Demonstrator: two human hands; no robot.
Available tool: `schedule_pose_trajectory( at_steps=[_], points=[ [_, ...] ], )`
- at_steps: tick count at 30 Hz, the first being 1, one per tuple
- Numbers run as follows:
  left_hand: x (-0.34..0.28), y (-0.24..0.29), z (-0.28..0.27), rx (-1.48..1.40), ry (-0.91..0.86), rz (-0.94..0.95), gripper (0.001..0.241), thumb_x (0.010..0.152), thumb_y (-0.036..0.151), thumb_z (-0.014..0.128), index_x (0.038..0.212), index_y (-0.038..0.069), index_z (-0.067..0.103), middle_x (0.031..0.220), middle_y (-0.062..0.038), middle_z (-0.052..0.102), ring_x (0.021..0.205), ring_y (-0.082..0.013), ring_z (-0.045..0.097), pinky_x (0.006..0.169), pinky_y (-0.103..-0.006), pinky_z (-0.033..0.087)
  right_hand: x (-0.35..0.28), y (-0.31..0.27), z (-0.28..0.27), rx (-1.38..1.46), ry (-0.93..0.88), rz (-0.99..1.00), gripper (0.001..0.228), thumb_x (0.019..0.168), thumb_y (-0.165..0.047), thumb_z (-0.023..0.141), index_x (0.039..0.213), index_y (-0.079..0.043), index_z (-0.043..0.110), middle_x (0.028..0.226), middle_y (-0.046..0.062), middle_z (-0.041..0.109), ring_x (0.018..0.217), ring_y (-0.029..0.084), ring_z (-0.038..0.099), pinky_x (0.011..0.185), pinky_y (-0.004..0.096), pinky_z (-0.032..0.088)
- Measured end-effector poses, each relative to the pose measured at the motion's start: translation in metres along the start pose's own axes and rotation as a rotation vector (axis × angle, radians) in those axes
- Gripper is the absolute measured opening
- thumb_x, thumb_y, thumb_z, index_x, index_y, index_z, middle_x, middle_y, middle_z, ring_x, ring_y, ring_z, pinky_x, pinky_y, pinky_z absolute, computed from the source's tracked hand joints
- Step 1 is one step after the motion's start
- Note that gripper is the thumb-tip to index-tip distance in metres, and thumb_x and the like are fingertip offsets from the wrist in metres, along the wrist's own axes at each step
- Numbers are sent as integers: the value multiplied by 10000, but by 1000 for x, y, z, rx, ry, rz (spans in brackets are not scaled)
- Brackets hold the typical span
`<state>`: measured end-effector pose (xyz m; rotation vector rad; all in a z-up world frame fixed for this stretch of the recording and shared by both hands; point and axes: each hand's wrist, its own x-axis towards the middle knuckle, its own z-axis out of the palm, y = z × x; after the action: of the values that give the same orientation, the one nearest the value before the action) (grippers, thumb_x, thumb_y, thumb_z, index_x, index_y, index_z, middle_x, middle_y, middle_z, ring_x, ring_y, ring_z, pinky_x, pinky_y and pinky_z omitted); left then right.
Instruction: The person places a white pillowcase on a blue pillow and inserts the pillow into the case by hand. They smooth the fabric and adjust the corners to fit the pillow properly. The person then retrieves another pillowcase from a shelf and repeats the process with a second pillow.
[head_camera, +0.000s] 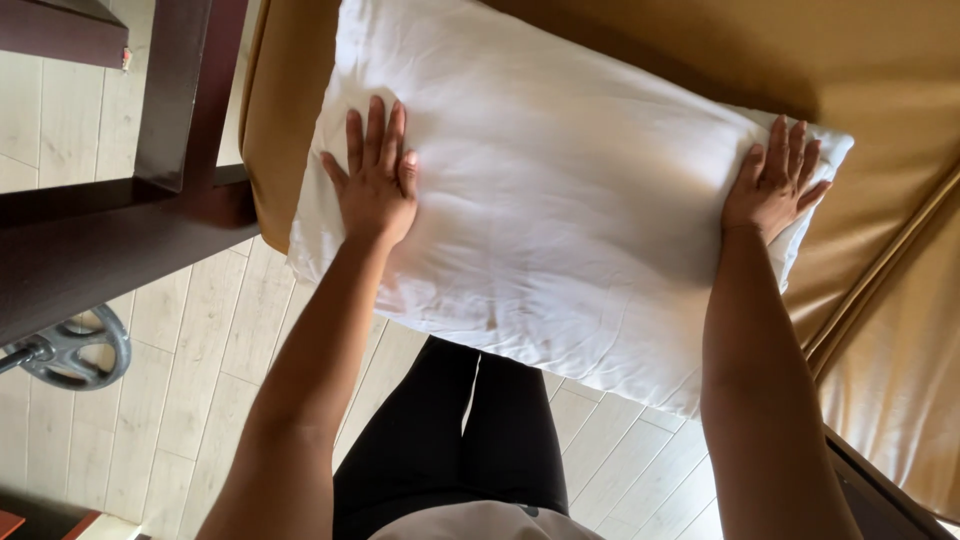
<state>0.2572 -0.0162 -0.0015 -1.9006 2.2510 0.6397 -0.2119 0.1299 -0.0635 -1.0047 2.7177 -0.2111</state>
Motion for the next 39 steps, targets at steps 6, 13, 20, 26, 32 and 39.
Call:
schedule_pose_trajectory(
  at_steps=[6,13,20,26,32,39],
  points=[
    [10,-7,-4,-89,-100,-64,600,1083,591,182,1650,403,119,1752,66,44,1616,-287,8,1210,-724,60,-4,-13,-12,10,-31,43,498,1087,-457,376,1581,-398,403,1679,-106,320,1580,187,212,1269,561,-4],
    [31,-16,10,-156,-112,-175,601,1086,591,173,1650,415,68,1750,62,0,1612,-298,0,1224,-699,76,-44,-67,-35,-240,-196,82,544,1069,-493,343,1579,-323,263,1662,28,201,1519,284,127,1143,662,-21],
    [23,-17,14,-99,-43,-165,594,1122,566,208,1677,386,99,1769,29,40,1635,-308,48,1254,-688,52,-245,-260,-7,-148,-113,-540,658,1031,-628,414,1611,-346,283,1701,35,172,1570,300,116,1207,686,-21],
    [20,-22,18,-107,-1,-131,603,1133,565,216,1688,354,108,1777,8,65,1632,-334,75,1251,-696,76,-228,-151,-11,-266,92,-507,731,1141,-683,409,1724,-294,200,1776,33,65,1632,266,27,1302,573,-40],
    [17,-18,19,-130,23,-131,604,1133,579,214,1687,357,118,1777,12,65,1641,-328,78,1252,-699,93,-179,-4,-37,-300,-225,21,824,1033,-754,173,1712,-296,84,1779,31,14,1647,273,12,1301,595,-18],
    [31,-36,32,-190,34,-57,616,1138,577,213,1692,327,116,1778,-11,58,1635,-356,77,1234,-696,136,-176,31,-7,17,-5,236,841,1014,-779,135,1709,-310,69,1785,9,14,1651,304,13,1308,627,32]
  ],
)
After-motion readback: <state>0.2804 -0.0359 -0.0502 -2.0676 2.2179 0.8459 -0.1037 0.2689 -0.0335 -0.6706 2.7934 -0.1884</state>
